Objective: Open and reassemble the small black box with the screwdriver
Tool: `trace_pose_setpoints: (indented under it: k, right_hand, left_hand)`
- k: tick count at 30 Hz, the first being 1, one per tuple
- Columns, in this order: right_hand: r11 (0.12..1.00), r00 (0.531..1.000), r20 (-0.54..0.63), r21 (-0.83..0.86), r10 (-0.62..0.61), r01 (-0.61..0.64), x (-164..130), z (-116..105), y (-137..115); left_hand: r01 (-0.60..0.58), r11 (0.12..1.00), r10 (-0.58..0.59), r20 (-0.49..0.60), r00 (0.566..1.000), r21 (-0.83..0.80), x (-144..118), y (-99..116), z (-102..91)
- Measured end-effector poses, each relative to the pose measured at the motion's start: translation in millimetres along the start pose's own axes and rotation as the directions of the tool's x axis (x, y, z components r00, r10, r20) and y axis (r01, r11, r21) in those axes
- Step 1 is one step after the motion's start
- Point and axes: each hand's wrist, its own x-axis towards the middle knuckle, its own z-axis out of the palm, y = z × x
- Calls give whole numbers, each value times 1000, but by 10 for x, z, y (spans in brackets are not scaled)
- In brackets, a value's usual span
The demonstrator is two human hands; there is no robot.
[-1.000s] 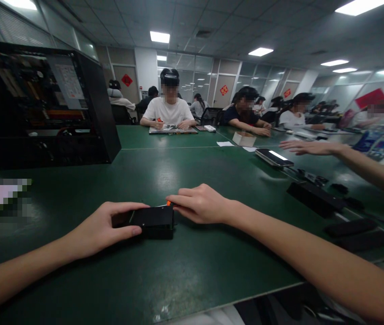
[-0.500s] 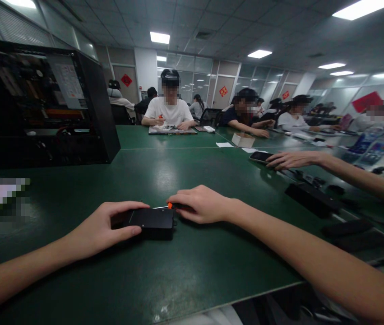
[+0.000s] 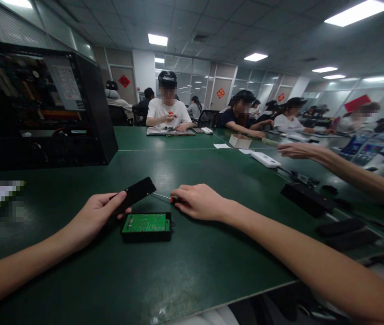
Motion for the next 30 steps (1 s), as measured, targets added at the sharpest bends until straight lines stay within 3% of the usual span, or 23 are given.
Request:
trace_pose_setpoints:
  k: [4,8,11,15,19,22,24,28,30]
  right_hand:
    - [997,996,-89,73,2,4,18,-35,-98]
    - [946,975,-205,291,-88,146,31,-59,-307]
    - [931,977,-171,317,-132,181,38,-44,-525]
    - [949,992,-68,293,-101,117,45,-21,-741]
    - [932,991,-111,345,-74,108,33,-82,-759]
    - [924,968,-250,370,-6,101,5,-221,-591]
    - [935,931,-348,355,111,21,-25,-348,-352]
    - [920,762,-516,202,391,-336,-167,-620,383]
    - [808,671,-539,32,509,-588,-310,-744,764]
  left_hand:
    - [21,996,-19,21,1000,-92,17,5,9]
    - [28,995,-26,26,999,-98,24,4,15]
    - [40,990,-34,49,998,-132,24,4,24]
    - [57,979,-43,76,996,-196,32,-2,28]
    - [94,969,-74,94,993,-230,40,-13,20]
    - [108,968,-87,101,991,-226,36,-14,11]
    - [111,968,-91,98,991,-224,30,-6,6]
    - [106,971,-89,88,992,-214,17,20,2]
    - [109,974,-94,84,992,-198,15,29,1]
